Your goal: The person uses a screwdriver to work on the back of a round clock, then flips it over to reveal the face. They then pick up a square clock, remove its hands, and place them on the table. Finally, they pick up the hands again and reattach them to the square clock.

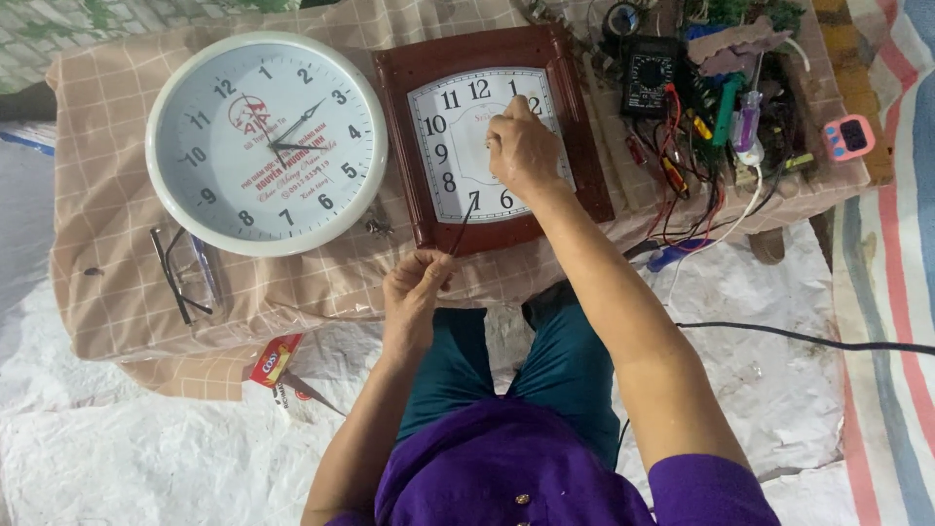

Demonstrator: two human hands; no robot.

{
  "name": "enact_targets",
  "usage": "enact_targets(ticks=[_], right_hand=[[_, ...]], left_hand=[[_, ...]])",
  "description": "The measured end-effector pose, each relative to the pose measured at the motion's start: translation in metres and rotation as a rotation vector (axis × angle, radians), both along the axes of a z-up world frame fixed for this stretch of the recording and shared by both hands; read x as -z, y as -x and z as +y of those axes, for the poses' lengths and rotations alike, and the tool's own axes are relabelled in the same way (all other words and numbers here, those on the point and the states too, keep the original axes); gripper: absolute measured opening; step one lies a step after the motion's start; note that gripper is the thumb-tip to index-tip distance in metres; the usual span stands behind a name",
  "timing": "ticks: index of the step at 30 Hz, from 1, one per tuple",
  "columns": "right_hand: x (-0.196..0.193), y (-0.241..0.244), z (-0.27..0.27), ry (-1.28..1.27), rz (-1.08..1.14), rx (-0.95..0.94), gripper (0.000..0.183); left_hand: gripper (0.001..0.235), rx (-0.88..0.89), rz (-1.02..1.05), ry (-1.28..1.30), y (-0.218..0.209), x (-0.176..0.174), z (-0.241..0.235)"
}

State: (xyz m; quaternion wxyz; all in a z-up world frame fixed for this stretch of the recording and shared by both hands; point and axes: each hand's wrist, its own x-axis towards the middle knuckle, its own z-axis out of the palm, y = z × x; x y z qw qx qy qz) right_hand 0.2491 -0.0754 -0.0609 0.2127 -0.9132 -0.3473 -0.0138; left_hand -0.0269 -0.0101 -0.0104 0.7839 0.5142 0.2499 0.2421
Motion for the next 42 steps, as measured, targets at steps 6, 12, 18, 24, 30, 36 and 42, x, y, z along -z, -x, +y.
enact_targets(ticks=[6, 12, 18, 24, 30, 36, 42], right_hand=[[0.005, 0.01, -0.002, -0.021, -0.009, 0.088, 0.01], [0.011, 0.019, -0.002, -0.038, -0.058, 0.099, 0.003], [-0.015, 0.032, -0.019, -0.043, -0.052, 0.004, 0.018], [-0.016, 0.035, -0.039, -0.056, -0.049, 0.008, 0.029], [-0.002, 0.027, -0.045, -0.036, -0.071, -0.037, 0.034], [0.036, 0.01, -0.039, 0.032, -0.123, -0.029, 0.034], [-0.016, 0.037, -0.038, 0.045, -0.264, -0.053, 0.018]], left_hand=[[0.018, -0.046, 0.012, -0.245, -0.007, -0.033, 0.035], [0.006, -0.183, 0.265, -0.855, -0.022, 0.03, 0.117], [0.006, -0.345, 0.576, -1.21, -0.029, 0.025, 0.143], [0.004, -0.346, 0.772, -1.256, -0.036, 0.042, 0.151], [0.026, -0.49, 0.671, -1.463, -0.052, -0.004, 0.106], [0.01, -0.004, 0.186, -1.438, -0.133, 0.039, 0.055], [0.011, -0.001, 0.277, -1.327, -0.184, 0.051, 0.047]])
